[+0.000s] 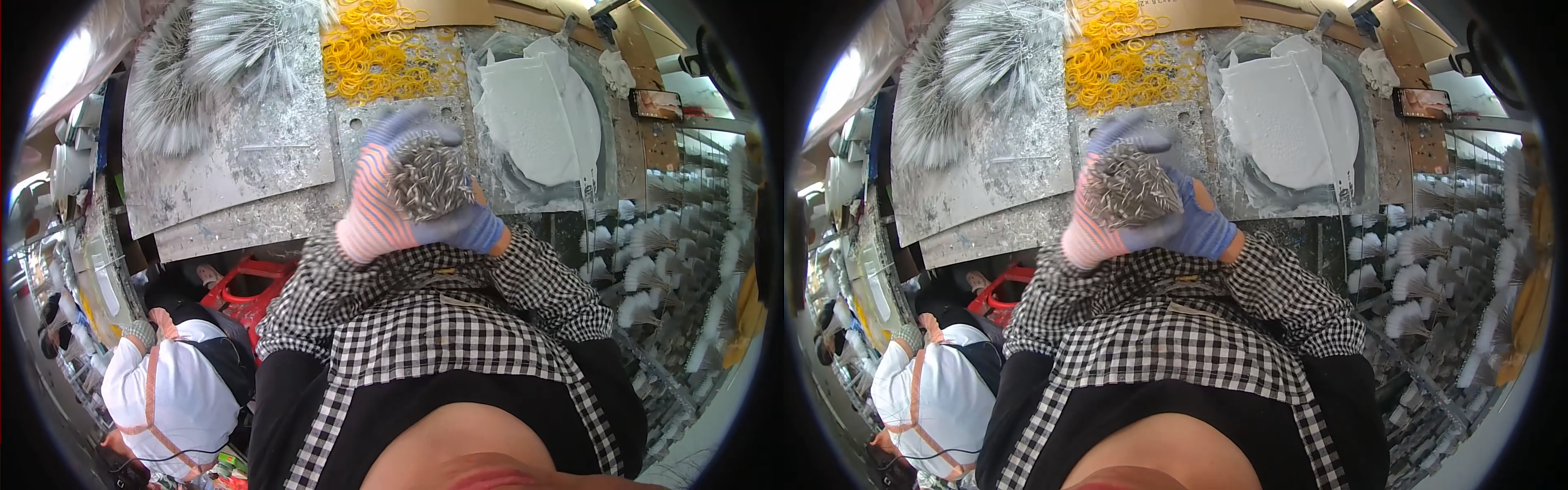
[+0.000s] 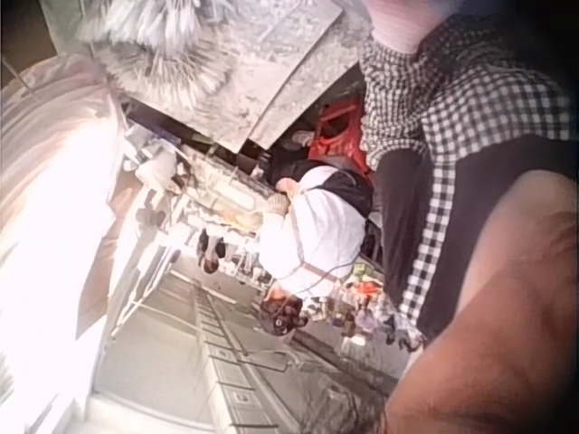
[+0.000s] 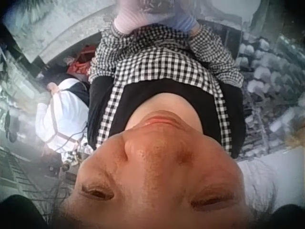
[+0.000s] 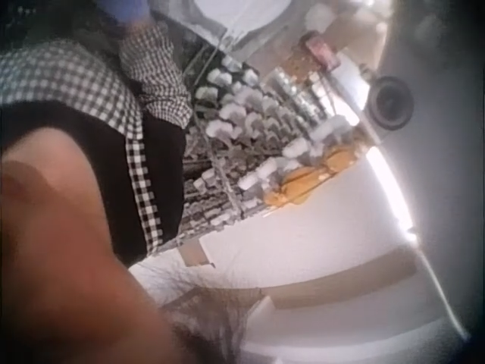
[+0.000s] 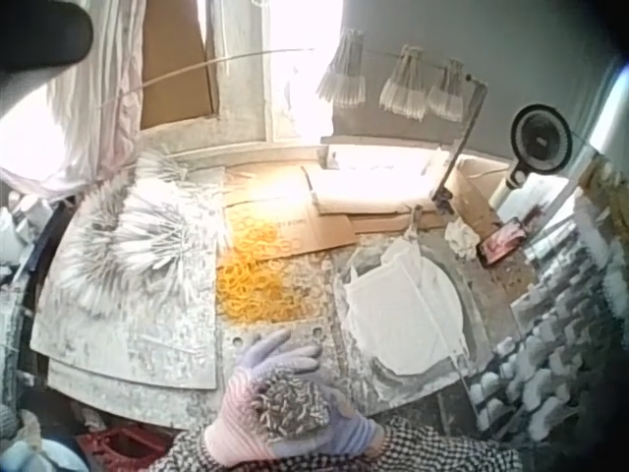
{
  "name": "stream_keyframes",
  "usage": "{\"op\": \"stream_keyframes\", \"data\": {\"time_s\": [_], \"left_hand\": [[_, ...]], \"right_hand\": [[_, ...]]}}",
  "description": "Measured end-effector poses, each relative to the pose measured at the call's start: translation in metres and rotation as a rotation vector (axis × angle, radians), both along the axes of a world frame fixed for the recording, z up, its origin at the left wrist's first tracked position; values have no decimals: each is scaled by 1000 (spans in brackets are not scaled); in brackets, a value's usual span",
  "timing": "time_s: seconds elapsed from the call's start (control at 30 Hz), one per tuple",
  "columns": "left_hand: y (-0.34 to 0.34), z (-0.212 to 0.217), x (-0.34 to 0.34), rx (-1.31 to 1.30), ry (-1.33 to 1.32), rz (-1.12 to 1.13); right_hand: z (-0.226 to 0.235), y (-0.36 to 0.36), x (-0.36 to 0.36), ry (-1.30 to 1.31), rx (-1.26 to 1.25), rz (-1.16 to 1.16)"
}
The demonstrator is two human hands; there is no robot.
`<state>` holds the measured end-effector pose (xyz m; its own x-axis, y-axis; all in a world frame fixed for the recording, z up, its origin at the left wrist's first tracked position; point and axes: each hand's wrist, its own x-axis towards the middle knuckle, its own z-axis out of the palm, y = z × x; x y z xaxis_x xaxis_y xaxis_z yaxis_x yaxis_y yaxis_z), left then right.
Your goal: Manual assembly of white brush heads by bundling bristles with rubber bands and organizing them for processing.
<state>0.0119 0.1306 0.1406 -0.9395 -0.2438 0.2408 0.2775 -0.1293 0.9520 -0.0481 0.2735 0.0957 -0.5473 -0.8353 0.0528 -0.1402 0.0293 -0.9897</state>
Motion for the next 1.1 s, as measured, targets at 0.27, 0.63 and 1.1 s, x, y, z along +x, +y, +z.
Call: {"op": "stream_keyframes", "data": {"time_s": [0.27,0.63,1.1], "left_hand": [[-3,23,21,32,-206,-200],[-16,-36,8,-423,-143,286],[-7,-39,7,-472,9,339]], "right_hand": [[-30,10,7,-425,-78,254],[28,-42,-115,836,267,97],[1,-107,-140,1170,303,-132]]}}
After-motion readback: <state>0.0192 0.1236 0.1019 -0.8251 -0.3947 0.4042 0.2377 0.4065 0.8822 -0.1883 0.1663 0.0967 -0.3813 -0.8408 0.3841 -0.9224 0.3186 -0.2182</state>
